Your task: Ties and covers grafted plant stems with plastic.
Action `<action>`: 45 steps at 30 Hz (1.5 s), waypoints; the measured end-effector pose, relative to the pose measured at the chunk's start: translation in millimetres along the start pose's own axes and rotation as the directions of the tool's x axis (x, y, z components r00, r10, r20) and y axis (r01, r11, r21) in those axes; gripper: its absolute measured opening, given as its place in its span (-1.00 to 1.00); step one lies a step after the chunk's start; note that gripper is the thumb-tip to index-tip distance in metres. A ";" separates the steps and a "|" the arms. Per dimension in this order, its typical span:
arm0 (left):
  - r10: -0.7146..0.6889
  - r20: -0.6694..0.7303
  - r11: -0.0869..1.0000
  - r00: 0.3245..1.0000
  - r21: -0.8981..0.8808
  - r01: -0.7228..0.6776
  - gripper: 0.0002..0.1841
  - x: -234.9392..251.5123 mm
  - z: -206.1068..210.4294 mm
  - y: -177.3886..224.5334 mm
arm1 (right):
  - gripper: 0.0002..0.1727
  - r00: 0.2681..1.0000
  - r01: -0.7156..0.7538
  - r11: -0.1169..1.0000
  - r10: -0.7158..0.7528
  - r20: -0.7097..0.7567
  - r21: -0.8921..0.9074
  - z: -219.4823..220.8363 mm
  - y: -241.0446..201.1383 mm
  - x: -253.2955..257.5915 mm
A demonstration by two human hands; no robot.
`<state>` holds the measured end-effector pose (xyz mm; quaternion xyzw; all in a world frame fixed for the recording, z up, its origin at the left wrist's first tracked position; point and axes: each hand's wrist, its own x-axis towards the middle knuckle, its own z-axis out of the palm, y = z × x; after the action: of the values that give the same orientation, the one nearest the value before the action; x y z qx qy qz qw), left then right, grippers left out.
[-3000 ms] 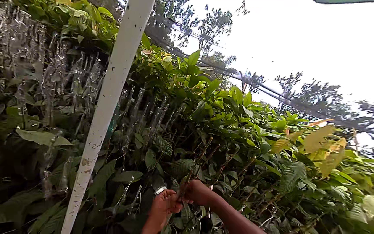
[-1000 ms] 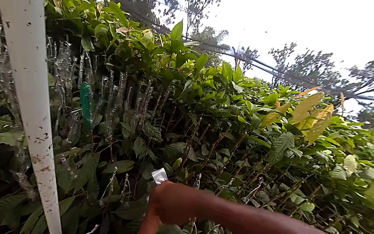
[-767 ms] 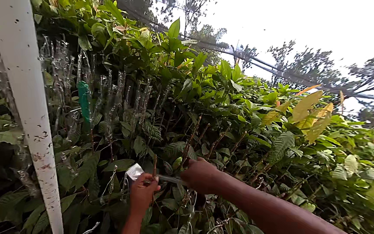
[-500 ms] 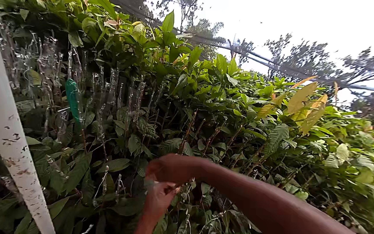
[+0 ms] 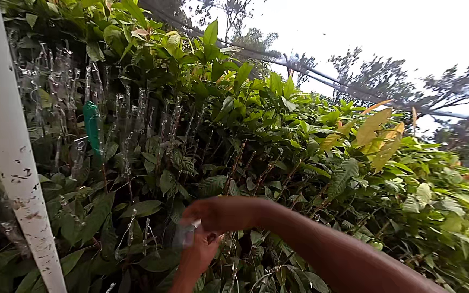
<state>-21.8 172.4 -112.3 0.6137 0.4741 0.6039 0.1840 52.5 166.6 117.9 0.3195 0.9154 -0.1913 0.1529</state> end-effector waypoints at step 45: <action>0.041 -0.100 0.989 0.994 -0.137 -0.054 -0.73 26.2 -23.1 47.9 | -0.72 0.918 -0.307 0.926 0.227 -0.324 -0.219 -3.4 14.7 -48.1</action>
<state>-30.4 162.3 -54.5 0.5806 0.4243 0.6688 0.1888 97.5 153.4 136.5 0.4438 0.8924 0.0053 0.0821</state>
